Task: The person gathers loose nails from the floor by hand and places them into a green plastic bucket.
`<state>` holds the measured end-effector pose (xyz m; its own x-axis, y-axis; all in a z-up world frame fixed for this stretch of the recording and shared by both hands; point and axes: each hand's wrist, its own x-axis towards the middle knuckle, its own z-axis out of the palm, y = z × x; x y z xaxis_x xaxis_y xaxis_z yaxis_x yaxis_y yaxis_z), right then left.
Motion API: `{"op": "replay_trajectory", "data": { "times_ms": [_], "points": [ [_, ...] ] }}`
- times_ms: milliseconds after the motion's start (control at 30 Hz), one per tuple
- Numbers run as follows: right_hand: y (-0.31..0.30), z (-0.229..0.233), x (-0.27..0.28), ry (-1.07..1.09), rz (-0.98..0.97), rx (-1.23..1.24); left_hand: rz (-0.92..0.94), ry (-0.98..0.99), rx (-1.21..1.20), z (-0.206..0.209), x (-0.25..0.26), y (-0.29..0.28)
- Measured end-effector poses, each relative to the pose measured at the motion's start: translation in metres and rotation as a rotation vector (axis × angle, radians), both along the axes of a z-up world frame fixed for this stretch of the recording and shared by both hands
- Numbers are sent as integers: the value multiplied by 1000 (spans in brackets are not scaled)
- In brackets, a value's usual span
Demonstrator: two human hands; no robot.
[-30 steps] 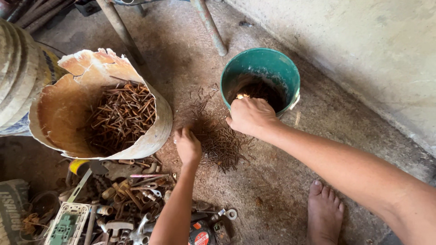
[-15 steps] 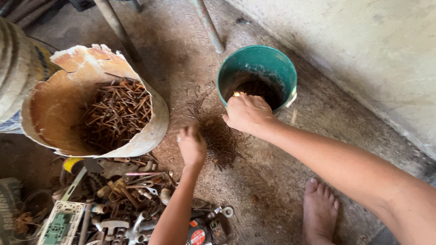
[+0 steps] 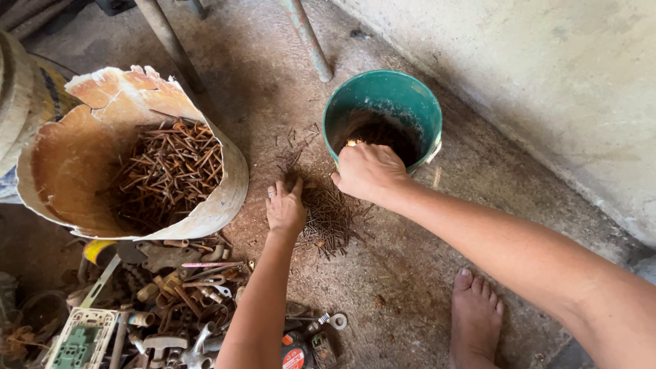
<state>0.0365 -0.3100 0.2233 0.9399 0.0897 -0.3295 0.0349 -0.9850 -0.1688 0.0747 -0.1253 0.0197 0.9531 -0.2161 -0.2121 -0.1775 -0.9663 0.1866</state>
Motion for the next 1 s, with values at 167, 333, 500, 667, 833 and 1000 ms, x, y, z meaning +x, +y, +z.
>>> {"op": "replay_trajectory", "data": {
  "times_ms": [167, 333, 500, 667, 833, 1000],
  "points": [
    [-2, 0, 0, 14, -10, 1, -29, 49, 140, 12, -12, 6],
    [0, 2, -2, 7, -14, -5, 124, 23, -126, 30, -18, 12],
    [-1, 1, -3, -89, 3, 27, 318, 44, -593, 22, -15, 25],
    [0, 3, -5, -69, -14, 24, 504, 258, -1193, -5, -1, 44],
    [1, 5, -4, -54, -20, 20, 586, 437, -1371, -13, 1, 51],
    [1, 3, -2, -24, -22, 2, 547, 358, -1410, 31, 7, 33]
  ]
}}
